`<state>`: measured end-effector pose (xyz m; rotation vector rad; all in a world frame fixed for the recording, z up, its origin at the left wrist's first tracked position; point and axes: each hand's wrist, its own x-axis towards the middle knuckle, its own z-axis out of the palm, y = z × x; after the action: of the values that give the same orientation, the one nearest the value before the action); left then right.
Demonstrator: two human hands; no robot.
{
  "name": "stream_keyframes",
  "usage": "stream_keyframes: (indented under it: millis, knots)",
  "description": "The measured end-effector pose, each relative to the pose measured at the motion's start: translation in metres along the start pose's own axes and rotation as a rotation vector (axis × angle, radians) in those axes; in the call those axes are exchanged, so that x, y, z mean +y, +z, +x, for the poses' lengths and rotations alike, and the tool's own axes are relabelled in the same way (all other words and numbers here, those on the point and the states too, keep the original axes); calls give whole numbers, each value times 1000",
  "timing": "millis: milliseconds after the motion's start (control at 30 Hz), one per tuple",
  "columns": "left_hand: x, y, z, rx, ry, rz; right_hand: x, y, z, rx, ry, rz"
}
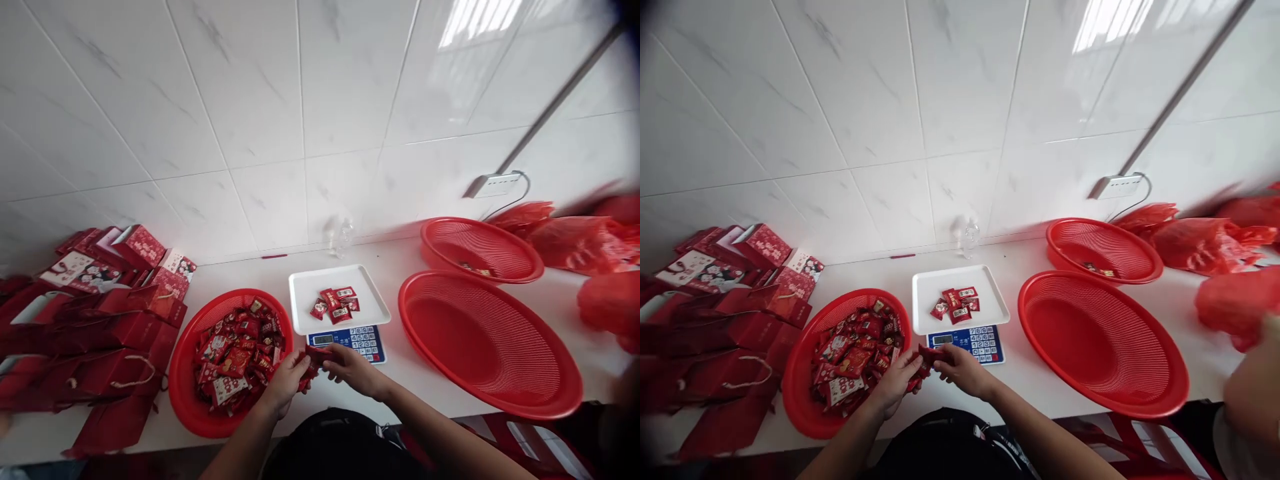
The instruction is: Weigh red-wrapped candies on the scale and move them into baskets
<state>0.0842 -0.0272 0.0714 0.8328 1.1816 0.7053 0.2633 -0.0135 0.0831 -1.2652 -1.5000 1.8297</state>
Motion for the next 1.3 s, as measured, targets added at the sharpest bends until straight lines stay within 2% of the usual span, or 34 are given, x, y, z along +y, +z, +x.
stream_keyframes:
  millis: [133,233,367,400,467,533,667,867,967,1033,1133,1200,1300]
  knots:
    - [4,-38,-8,217,18,-29,4,-1,-6,4,-1,-19]
    - [8,-77,-16,387,76,216,13,-7,-12,14,34,-55]
    - [8,-121,-16,257,112,787,24,-12,-21,44,86,-76]
    - [8,-129,-11,263,121,914,26,-12,-24,55,99,-78]
    - [5,-141,1,370,124,1132,28,-13,-27,77,119,-78]
    - [2,-148,17,460,91,1267,29,-13,-29,96,129,-77]
    - [-5,-154,41,474,33,1321,29,-12,-31,106,123,-89]
    - [0,-154,39,528,39,1323,39,-10,-34,135,124,-105]
    - [15,-142,36,577,141,1153,41,-8,-35,154,140,-114]
    - [28,-125,39,558,264,967,40,-6,-35,159,148,-126]
    - [47,-87,57,407,407,819,38,-5,-35,156,141,-155]
    - [55,-59,76,337,463,862,37,-5,-35,161,132,-176]
    - [62,-23,108,345,489,1006,38,-8,-39,181,140,-196]
